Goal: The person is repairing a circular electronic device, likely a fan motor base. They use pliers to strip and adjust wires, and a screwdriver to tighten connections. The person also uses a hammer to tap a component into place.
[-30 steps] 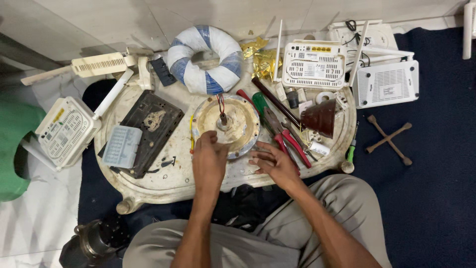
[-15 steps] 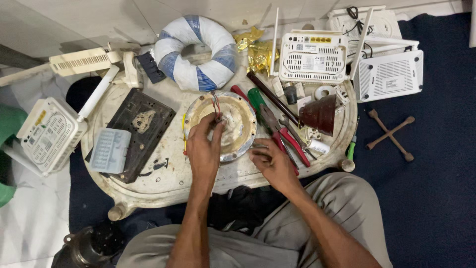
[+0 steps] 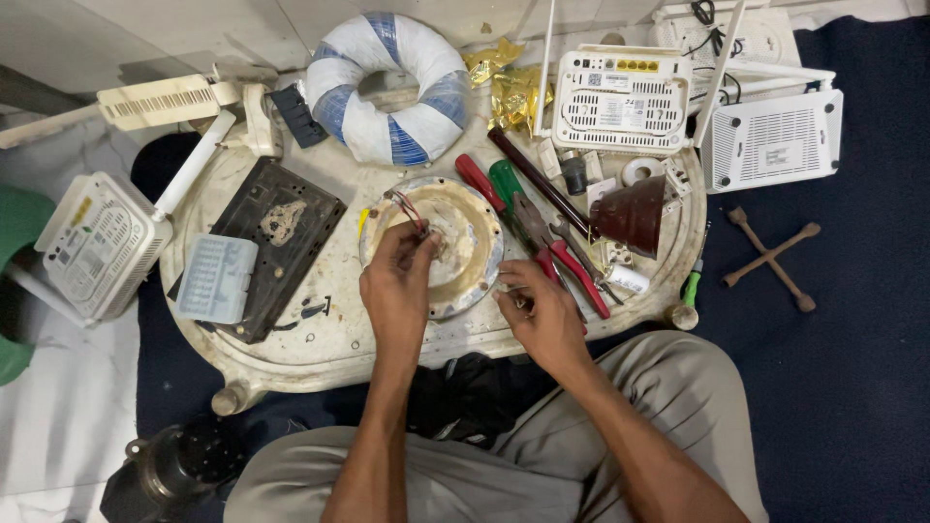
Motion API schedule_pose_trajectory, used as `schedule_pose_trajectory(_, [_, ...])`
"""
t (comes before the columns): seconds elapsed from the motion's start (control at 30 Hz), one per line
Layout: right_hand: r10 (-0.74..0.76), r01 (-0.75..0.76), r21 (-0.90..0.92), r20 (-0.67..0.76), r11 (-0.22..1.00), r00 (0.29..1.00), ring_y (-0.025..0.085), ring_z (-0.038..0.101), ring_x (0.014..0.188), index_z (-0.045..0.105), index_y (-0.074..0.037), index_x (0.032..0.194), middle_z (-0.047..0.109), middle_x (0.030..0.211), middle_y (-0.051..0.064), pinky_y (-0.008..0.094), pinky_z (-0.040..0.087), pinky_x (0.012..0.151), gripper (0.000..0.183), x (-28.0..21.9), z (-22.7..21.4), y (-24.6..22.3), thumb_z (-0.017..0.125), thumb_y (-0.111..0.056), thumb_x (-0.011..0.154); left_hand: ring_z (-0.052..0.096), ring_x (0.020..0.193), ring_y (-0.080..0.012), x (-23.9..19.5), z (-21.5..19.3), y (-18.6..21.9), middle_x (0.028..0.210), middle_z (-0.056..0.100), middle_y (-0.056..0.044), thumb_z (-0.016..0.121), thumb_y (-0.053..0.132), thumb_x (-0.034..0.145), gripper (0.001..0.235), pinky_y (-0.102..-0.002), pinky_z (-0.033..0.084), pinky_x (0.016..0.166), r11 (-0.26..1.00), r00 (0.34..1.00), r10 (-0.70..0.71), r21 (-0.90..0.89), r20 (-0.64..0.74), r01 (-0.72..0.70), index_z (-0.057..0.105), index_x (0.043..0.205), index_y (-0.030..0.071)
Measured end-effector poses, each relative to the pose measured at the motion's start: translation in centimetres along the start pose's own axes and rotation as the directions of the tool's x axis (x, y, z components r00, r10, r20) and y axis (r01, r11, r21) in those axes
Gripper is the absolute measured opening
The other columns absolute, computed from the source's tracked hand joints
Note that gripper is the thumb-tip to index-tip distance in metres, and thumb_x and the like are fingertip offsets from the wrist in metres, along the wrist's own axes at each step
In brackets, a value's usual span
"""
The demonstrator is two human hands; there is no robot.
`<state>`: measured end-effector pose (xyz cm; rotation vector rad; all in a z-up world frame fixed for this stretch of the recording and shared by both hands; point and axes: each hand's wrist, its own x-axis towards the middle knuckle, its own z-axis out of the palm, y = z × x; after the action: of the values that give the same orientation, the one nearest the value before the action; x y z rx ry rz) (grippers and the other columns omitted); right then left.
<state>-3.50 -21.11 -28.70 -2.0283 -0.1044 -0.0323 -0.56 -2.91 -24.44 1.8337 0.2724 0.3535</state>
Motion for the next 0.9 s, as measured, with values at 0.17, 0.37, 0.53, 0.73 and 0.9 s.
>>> schedule_pose_trajectory(0.17, [0.002,-0.011,-0.117,-0.074,0.993,0.997,0.023,0.075,0.089,0.066,-0.009,0.124,0.075,0.111,0.01,0.036,0.058,0.073,0.036,0.0,-0.4,-0.3,0.074,-0.009,0.089,0.078,0.093,-0.0222,0.1,0.0,0.0,0.103,0.078,-0.016,0.072,0.016,0.093,0.03,-0.032,0.059,0.076,0.987,0.996,0.073,0.142,0.053,-0.08,0.07,0.119,0.001])
schedule_pose_trajectory(0.37, [-0.343,0.186,-0.519,-0.224,0.834,0.912,0.042,0.052,0.12,0.063,-0.008,0.124,0.056,0.131,0.021,0.049,0.044,0.102,0.045,-0.7,-1.1,0.4,0.078,-0.01,0.082,0.07,0.107,-0.0375,-1.6,-0.4,0.9,0.119,0.07,-0.028,0.072,0.016,0.092,0.052,-0.043,0.054,0.091,0.937,0.983,0.146,0.301,0.113,-0.174,0.055,0.136,-0.007])
schedule_pose_trajectory(0.53, [-0.294,0.126,-0.581,-0.203,0.804,0.934,0.044,0.052,0.12,0.059,-0.008,0.127,0.056,0.131,0.023,0.052,0.043,0.101,0.051,-0.3,-1.5,1.9,0.078,-0.009,0.08,0.062,0.107,-0.0486,-5.4,-1.5,2.6,0.122,0.062,-0.035,0.066,0.015,0.092,0.065,-0.05,0.051,0.088,0.84,0.936,0.144,0.459,0.322,-0.288,0.042,0.144,-0.014])
schedule_pose_trajectory(0.73, [-0.191,0.04,-0.561,-0.214,0.827,0.958,0.044,0.059,0.112,0.052,-0.004,0.135,0.064,0.12,0.023,0.055,0.044,0.096,0.056,0.3,-1.2,4.2,0.075,-0.011,0.084,0.067,0.104,-0.0428,-7.5,-3.9,2.0,0.113,0.071,-0.024,0.059,0.018,0.096,0.033,-0.05,0.052,0.088,0.855,0.93,-0.002,0.483,0.368,-0.189,0.063,0.126,0.003])
schedule_pose_trajectory(0.9, [-0.2,0.028,-0.544,-0.258,0.839,0.945,0.045,0.061,0.105,0.053,-0.001,0.13,0.067,0.116,0.024,0.055,0.045,0.088,0.045,0.7,-1.2,4.3,0.071,-0.01,0.09,0.068,0.098,-0.0437,-7.5,-0.7,0.1,0.107,0.072,-0.024,0.062,0.017,0.095,0.028,-0.051,0.052,0.084,0.869,0.914,0.122,0.404,0.388,-0.287,0.066,0.117,0.001])
